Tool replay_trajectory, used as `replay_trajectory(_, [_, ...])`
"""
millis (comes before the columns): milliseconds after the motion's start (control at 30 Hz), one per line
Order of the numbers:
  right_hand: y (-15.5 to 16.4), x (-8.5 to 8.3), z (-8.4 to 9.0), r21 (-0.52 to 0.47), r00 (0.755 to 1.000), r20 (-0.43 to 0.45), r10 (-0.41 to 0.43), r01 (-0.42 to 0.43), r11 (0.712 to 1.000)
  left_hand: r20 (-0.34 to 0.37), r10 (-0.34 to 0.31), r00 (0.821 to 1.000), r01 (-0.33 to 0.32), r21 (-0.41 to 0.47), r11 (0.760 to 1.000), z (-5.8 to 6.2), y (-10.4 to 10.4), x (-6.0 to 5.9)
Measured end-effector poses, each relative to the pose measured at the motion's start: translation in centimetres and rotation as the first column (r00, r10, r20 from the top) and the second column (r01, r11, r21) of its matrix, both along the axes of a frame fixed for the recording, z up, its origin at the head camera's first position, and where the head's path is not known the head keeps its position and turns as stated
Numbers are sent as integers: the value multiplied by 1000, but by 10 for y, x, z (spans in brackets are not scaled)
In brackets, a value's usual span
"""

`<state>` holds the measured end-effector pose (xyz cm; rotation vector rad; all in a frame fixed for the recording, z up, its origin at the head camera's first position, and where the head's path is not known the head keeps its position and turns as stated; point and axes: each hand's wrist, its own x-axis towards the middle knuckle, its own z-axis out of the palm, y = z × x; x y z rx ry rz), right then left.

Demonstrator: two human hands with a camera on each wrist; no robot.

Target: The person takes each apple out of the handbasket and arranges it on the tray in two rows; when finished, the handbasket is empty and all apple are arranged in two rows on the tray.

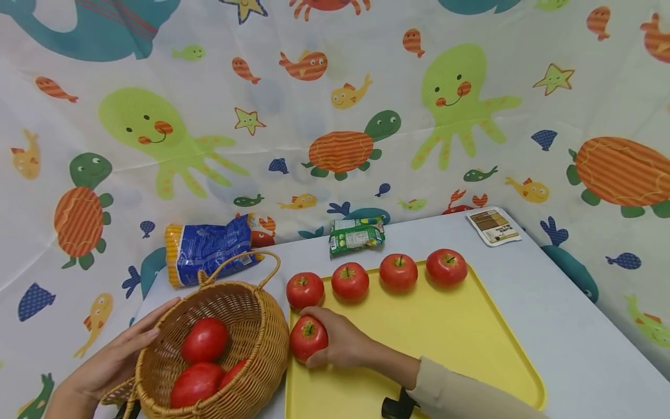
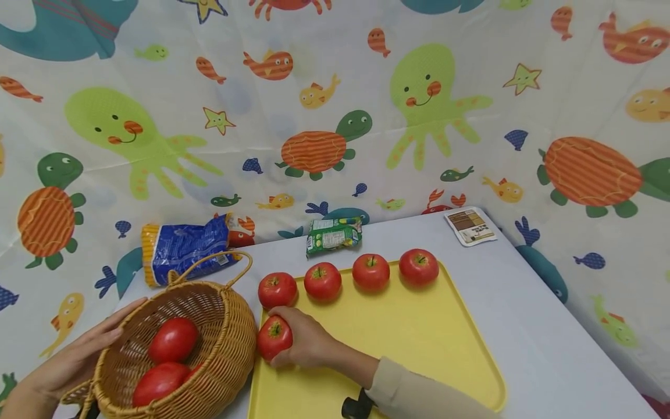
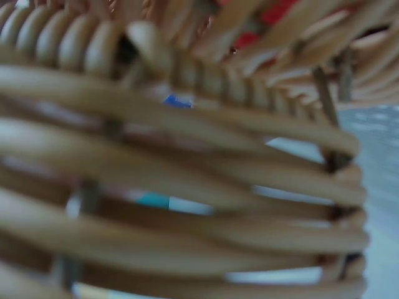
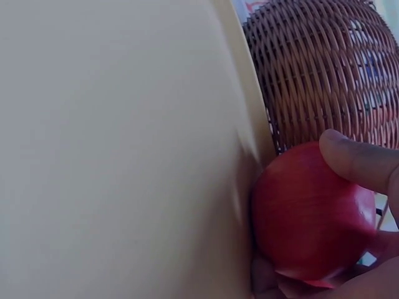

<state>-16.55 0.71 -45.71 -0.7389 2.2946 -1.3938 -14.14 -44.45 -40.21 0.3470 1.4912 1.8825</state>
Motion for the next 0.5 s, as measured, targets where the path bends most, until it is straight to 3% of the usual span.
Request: replay_trajectory(500, [-3, 1, -1, -6, 1000, -24, 4, -4, 1000, 10, 0, 1000, 0, -36, 999, 3, -5, 2])
